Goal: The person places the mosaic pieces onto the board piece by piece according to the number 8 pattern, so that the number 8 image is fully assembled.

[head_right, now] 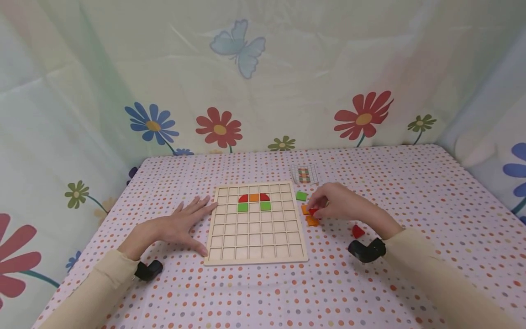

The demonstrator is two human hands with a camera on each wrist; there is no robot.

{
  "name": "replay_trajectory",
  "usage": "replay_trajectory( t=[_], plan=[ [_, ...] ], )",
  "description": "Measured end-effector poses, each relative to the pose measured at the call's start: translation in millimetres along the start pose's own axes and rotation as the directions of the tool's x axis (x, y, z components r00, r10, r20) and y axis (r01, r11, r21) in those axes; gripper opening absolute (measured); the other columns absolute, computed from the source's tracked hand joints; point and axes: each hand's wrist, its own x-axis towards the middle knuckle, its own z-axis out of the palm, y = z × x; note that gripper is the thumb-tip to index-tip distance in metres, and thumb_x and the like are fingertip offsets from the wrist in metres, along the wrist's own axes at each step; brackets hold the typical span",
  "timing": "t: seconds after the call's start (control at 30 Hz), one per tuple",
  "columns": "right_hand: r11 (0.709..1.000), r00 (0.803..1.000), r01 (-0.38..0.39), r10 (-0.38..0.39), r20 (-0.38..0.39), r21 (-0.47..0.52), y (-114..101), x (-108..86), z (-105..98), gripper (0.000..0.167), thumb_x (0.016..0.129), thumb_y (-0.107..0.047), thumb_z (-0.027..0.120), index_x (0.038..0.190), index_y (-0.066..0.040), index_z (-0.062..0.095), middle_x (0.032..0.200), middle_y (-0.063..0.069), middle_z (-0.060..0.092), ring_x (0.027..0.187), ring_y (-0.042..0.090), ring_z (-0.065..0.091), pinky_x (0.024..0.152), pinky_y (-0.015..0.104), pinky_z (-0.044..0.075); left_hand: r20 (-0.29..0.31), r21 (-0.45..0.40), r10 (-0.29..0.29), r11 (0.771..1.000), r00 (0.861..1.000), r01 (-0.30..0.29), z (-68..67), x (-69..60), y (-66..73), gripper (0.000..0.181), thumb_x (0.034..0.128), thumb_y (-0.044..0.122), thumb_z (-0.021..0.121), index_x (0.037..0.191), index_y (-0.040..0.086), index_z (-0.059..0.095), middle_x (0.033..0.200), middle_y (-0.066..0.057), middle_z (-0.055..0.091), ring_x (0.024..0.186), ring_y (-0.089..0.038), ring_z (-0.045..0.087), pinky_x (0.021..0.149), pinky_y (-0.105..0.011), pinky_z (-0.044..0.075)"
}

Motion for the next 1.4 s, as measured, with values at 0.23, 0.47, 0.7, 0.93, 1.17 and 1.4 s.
replay_trajectory(
  t=[0.23, 0.47, 0.7, 0.93, 1.17, 1.4],
  plan=[
    [0.985, 0.993, 0.120, -0.118, -0.026, 0.126, -40.2, 43.8, 19.6, 0.012, 0.094, 0.003, 0.075, 0.105, 0.001, 0.078, 0.098, 0.002, 0.075, 0.089, 0.017, 0.068, 0.083, 0.039, 0.062, -0.003, 0.005, 0.000, 1.000, 1.000, 0.000, -0.8, -1.0, 0.3, 0.127, 0.0762, 0.064, 0.086, 0.170, 0.018, 0.014, 0.176, -0.015, -0.001, 0.160, -0.041, -0.006, 0.124, -0.069, 0.000],
    [0.948, 0.967, 0.250, -0.254, -0.007, 0.197, -62.4, 79.7, 47.9, 0.010, 0.094, 0.005, 0.073, 0.104, 0.002, 0.077, 0.099, 0.006, 0.075, 0.088, 0.014, 0.069, 0.084, 0.032, 0.061, 0.006, 0.007, 0.005, 1.000, 1.000, -0.005, 0.3, 0.5, 0.1, 0.127, 0.0764, 0.064, 0.086, 0.170, 0.019, 0.013, 0.176, -0.014, -0.002, 0.160, -0.040, -0.006, 0.123, -0.070, 0.000],
    [0.930, 0.948, 0.311, -0.318, 0.001, 0.196, -69.4, 99.1, 62.1, 0.010, 0.094, 0.005, 0.074, 0.103, 0.002, 0.077, 0.100, 0.005, 0.076, 0.090, 0.014, 0.070, 0.083, 0.031, 0.059, 0.010, 0.013, 0.005, 1.000, 1.000, -0.005, 1.3, 3.5, 1.1, 0.126, 0.0766, 0.066, 0.085, 0.170, 0.021, 0.014, 0.176, -0.011, -0.003, 0.161, -0.038, -0.008, 0.125, -0.068, -0.002],
    [0.927, 0.940, 0.318, -0.336, 0.064, 0.197, -70.7, 107.7, 67.0, 0.012, 0.095, 0.006, 0.072, 0.104, 0.001, 0.078, 0.099, 0.004, 0.074, 0.090, 0.011, 0.067, 0.085, 0.030, 0.058, 0.002, -0.001, -0.001, 1.000, 1.000, 0.001, 0.9, 1.2, -1.0, 0.126, 0.0770, 0.063, 0.086, 0.170, 0.018, 0.014, 0.176, -0.013, -0.002, 0.160, -0.040, -0.007, 0.124, -0.069, -0.001],
    [0.931, 0.938, 0.311, -0.333, 0.094, 0.190, -71.0, 109.8, 67.9, 0.012, 0.095, 0.005, 0.072, 0.104, 0.000, 0.078, 0.099, 0.003, 0.074, 0.091, 0.010, 0.068, 0.087, 0.030, 0.059, 0.005, 0.003, -0.004, 1.000, 1.000, 0.004, 1.2, 0.5, -2.2, 0.126, 0.0767, 0.064, 0.086, 0.170, 0.019, 0.014, 0.176, -0.012, -0.002, 0.160, -0.039, -0.007, 0.124, -0.068, -0.001],
    [0.935, 0.931, 0.317, -0.339, 0.135, 0.161, -69.6, 116.7, 65.8, 0.013, 0.095, 0.004, 0.073, 0.105, 0.000, 0.079, 0.100, 0.002, 0.076, 0.090, 0.008, 0.068, 0.087, 0.029, 0.058, 0.009, 0.003, -0.003, 1.000, 1.000, 0.003, 0.3, 0.5, -1.1, 0.126, 0.0766, 0.065, 0.085, 0.170, 0.021, 0.013, 0.176, -0.011, -0.004, 0.160, -0.038, -0.009, 0.124, -0.068, -0.003]
  ],
)
